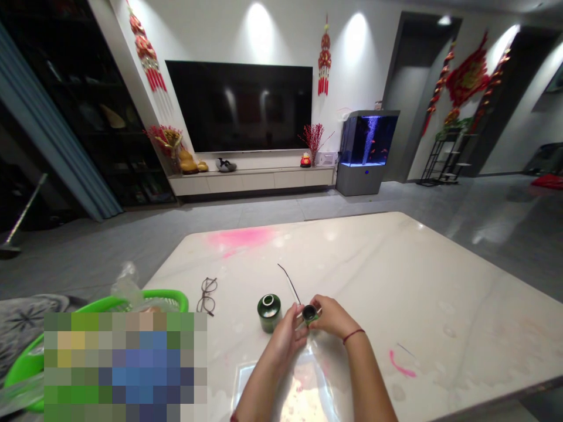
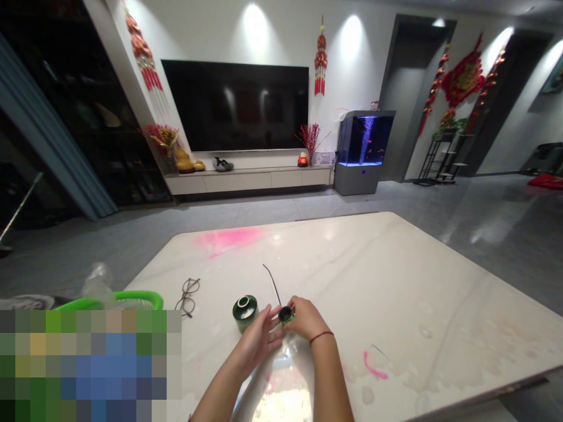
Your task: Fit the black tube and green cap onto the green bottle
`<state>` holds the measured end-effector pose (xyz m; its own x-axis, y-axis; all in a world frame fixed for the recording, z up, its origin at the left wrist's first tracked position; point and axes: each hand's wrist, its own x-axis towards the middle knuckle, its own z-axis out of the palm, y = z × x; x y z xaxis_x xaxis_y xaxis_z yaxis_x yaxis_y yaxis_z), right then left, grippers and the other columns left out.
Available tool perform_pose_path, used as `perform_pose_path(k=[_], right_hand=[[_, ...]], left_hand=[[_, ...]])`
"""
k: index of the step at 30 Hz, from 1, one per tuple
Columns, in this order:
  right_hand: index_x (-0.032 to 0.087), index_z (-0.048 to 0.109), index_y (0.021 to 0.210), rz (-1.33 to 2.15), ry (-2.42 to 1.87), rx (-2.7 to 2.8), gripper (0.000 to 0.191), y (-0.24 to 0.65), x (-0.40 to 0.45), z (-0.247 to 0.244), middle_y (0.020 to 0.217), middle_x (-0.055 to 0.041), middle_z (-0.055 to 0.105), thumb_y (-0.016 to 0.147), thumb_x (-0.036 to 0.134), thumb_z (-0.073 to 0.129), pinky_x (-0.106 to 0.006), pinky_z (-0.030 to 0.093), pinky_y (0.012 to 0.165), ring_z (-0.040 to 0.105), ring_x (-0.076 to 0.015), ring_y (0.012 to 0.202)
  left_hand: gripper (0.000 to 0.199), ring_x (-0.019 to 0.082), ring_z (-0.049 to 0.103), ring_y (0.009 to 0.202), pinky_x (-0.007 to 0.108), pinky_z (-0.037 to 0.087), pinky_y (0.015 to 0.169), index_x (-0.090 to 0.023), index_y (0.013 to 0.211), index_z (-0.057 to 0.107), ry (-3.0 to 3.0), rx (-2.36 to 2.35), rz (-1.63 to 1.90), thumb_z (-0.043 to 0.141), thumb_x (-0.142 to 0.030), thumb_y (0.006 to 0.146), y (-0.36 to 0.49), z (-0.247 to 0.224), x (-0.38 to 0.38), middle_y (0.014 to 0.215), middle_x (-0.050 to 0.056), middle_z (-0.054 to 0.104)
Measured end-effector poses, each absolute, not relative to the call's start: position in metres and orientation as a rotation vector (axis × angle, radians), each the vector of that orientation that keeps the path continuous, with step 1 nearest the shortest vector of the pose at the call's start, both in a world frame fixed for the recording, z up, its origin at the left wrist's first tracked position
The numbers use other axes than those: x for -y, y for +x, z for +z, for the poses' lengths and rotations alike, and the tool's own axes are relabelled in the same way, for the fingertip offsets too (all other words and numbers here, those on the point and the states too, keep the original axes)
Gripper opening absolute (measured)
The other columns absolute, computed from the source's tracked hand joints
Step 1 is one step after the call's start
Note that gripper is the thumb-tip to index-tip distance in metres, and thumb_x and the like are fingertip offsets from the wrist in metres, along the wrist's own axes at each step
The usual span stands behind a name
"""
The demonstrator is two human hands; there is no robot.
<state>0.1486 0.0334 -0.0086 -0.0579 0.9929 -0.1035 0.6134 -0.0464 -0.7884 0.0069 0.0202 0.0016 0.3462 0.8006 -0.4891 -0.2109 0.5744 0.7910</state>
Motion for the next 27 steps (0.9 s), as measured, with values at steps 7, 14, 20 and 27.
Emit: perform_pose_path(k=[7,14,20,27], right_hand=[[0.015,0.056,0.085,0.642,-1.913,1.742,0.025,0.160,-0.034,-0.004,0.087,-0.0083,0.064,0.060,0.009,0.059,-0.025,0.038,0.069,0.058,-0.0196,0.081],[0.013,0.054,0.093,0.510,-2.107,1.670,0.027,0.167,-0.043,-0.018,0.093,-0.0127,0.063,0.067,0.005,0.051,-0.025,0.038,0.072,0.059,-0.0214,0.088],[0.012,0.053,0.097,0.555,-2.242,1.598,0.025,0.167,-0.041,-0.022,0.091,-0.0163,0.065,0.073,0.007,0.047,-0.027,0.039,0.067,0.061,-0.0231,0.086],[0.015,0.054,0.103,0.474,-2.352,1.491,0.032,0.160,-0.037,-0.014,0.097,-0.0161,0.062,0.071,0.016,0.052,-0.033,0.042,0.069,0.060,-0.0273,0.089]], left_hand=[[0.032,0.017,0.057,0.105,0.026,0.039,0.093,-0.011,0.105,0.058,0.560,-1.031,0.781,0.050,-0.031,0.082,0.010,-0.002,-0.025,0.117,0.016,0.058],[0.016,0.017,0.058,0.103,0.029,0.037,0.100,-0.012,0.087,0.065,0.588,-1.082,0.838,0.060,-0.022,0.076,0.006,-0.003,-0.025,0.113,0.015,0.061],[0.024,0.019,0.058,0.103,0.030,0.038,0.098,-0.013,0.091,0.065,0.672,-1.056,0.820,0.062,-0.029,0.074,0.002,-0.005,-0.025,0.115,0.013,0.060],[0.031,0.019,0.052,0.112,0.030,0.034,0.100,-0.017,0.098,0.064,0.726,-1.110,0.808,0.061,-0.034,0.073,0.000,-0.006,-0.025,0.119,0.011,0.058]])
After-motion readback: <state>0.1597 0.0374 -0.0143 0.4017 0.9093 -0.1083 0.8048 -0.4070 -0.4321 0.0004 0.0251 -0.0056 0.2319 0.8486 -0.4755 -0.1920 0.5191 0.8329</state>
